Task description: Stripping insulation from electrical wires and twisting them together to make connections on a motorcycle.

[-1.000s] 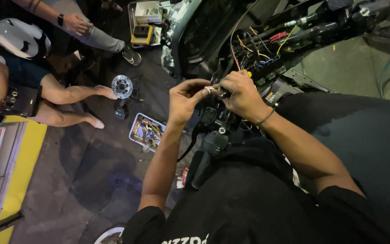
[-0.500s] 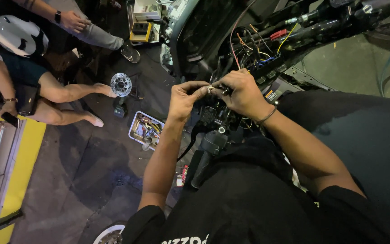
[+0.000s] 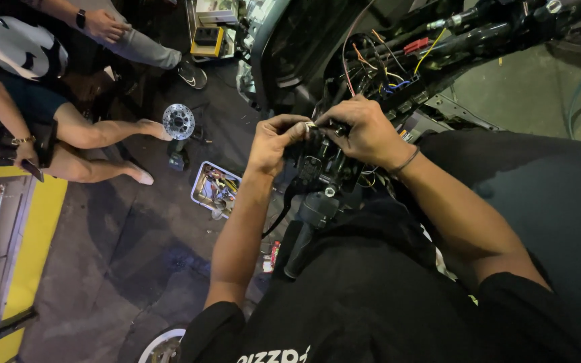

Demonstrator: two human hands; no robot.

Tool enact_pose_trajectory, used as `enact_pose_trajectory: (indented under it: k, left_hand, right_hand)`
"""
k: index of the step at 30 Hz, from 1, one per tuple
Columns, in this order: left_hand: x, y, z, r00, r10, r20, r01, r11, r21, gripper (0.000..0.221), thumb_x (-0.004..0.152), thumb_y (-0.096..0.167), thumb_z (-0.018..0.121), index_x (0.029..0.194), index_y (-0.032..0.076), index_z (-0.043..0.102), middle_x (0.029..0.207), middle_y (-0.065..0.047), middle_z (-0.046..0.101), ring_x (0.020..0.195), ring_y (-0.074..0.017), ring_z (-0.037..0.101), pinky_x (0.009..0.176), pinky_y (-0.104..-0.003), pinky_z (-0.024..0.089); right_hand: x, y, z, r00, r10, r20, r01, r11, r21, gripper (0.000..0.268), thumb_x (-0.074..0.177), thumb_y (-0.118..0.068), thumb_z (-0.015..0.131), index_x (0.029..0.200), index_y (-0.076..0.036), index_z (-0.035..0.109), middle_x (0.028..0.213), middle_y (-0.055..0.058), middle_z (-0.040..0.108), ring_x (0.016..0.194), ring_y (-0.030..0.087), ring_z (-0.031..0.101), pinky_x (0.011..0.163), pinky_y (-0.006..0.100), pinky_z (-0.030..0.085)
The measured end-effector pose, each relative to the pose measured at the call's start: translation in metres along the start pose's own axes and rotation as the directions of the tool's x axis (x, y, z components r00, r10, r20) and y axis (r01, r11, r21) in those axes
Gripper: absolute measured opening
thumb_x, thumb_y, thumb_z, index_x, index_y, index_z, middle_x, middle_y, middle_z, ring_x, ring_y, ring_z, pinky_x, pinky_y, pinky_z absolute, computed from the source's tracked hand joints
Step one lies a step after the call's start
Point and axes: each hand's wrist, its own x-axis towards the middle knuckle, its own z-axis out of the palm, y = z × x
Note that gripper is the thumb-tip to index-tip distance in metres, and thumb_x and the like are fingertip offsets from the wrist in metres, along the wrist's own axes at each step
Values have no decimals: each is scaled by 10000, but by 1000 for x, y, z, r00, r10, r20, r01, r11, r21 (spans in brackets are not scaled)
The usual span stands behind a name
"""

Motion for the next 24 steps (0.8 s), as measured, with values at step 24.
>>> enact_pose_trajectory:
  k: [24]
  left_hand:
    - [2, -5, 2, 999, -29, -35, 27, 997, -78, 247, 995, 52, 847, 1153, -130, 792, 771, -194, 767, 672, -221, 795, 608, -261, 657]
  right_hand:
    - [5, 9, 6, 994, -105, 42, 108, 991, -76, 75, 1073, -127, 805, 1101, -63, 780, 943, 95, 774, 876, 338, 754, 881, 470, 511]
